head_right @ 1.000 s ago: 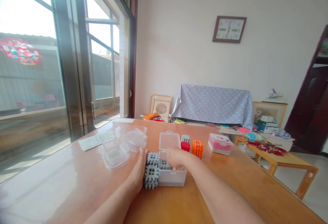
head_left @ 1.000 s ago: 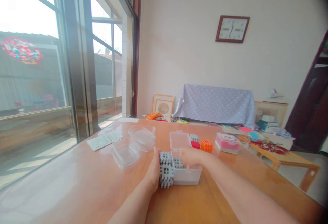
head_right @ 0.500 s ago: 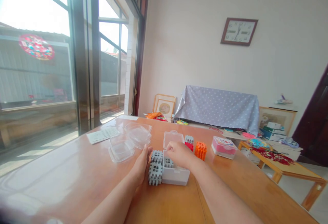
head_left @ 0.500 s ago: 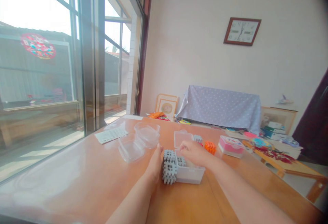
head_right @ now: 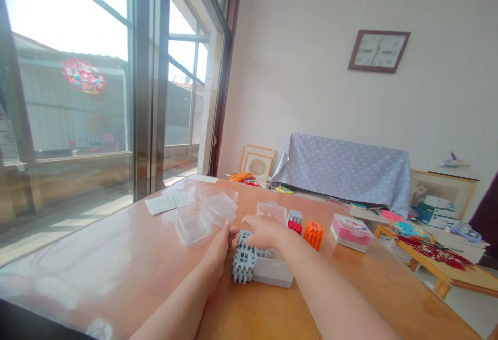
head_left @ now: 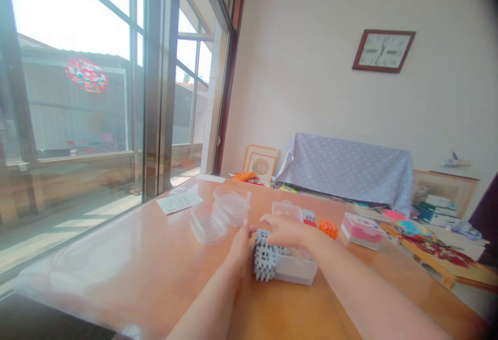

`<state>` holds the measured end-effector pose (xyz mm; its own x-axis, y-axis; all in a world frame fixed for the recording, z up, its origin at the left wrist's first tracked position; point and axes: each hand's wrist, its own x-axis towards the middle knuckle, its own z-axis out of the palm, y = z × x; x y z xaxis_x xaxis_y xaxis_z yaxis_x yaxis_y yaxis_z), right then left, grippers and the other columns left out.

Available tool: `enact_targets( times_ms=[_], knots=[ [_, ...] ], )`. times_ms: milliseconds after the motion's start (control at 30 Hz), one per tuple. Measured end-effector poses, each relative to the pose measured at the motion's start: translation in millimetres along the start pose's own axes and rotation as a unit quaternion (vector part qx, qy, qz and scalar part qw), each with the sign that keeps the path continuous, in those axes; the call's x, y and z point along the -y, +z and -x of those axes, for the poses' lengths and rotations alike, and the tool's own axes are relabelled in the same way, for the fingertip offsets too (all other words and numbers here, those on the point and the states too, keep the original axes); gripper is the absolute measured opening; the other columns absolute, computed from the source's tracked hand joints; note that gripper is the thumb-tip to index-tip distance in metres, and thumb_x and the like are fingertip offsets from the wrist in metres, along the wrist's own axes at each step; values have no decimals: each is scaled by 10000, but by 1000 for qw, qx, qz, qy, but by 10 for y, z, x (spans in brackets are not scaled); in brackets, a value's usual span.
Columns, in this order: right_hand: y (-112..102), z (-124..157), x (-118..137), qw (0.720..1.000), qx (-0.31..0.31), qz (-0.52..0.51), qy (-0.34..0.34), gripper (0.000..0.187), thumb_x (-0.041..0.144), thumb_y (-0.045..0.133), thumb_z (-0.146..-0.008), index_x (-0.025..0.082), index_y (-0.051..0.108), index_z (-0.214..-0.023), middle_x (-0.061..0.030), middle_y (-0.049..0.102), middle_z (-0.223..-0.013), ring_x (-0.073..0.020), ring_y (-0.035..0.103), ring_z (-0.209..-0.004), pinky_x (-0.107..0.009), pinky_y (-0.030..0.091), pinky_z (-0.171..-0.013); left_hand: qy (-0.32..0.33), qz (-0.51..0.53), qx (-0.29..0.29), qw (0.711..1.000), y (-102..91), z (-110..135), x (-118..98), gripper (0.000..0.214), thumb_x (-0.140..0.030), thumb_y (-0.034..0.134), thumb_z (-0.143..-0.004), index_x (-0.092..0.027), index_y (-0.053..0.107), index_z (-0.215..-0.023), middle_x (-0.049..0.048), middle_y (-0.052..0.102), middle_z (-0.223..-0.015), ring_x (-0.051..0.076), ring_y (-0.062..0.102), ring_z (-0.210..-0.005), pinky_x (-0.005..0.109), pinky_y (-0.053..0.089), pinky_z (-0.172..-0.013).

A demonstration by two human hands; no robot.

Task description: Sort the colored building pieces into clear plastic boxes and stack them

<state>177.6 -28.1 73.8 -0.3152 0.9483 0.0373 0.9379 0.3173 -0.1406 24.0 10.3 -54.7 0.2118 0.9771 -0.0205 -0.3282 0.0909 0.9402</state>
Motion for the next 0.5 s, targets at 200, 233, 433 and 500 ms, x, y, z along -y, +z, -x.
enact_targets(
  times_ms=[200,233,433,500],
  knots=[
    [17,-138,-13,998,42,37,0,629,333,712,-655,278,622,-1275,-63,689,-1161,-271,619,-1051,-326,455,-851,18,-3,16,1000,30,112,-105,716,-790,429,-820,-147,707,-970,147,711,-1143,313,553,-1215,408,363,-1062],
    [24,-149,-19,998,41,44,-3,608,335,703,-659,277,629,-1260,-61,694,-1137,-267,621,-1034,-326,453,-840,21,0,25,999,36,129,-119,712,-789,429,-821,-150,714,-953,142,721,-1115,314,565,-1196,406,382,-1042],
    [71,-170,-74,999,26,45,-3,607,345,707,-657,278,624,-1254,-60,683,-1120,-261,603,-1032,-317,443,-825,19,14,40,999,67,172,-171,729,-795,419,-821,-143,730,-918,146,738,-1064,336,571,-1179,405,433,-976],
    [72,-168,-83,999,25,41,-5,604,370,714,-657,276,626,-1247,-62,683,-1119,-264,605,-1030,-317,447,-815,17,13,41,999,75,179,-187,738,-800,422,-816,-139,728,-933,148,738,-1063,338,572,-1178,411,431,-982]
  ],
)
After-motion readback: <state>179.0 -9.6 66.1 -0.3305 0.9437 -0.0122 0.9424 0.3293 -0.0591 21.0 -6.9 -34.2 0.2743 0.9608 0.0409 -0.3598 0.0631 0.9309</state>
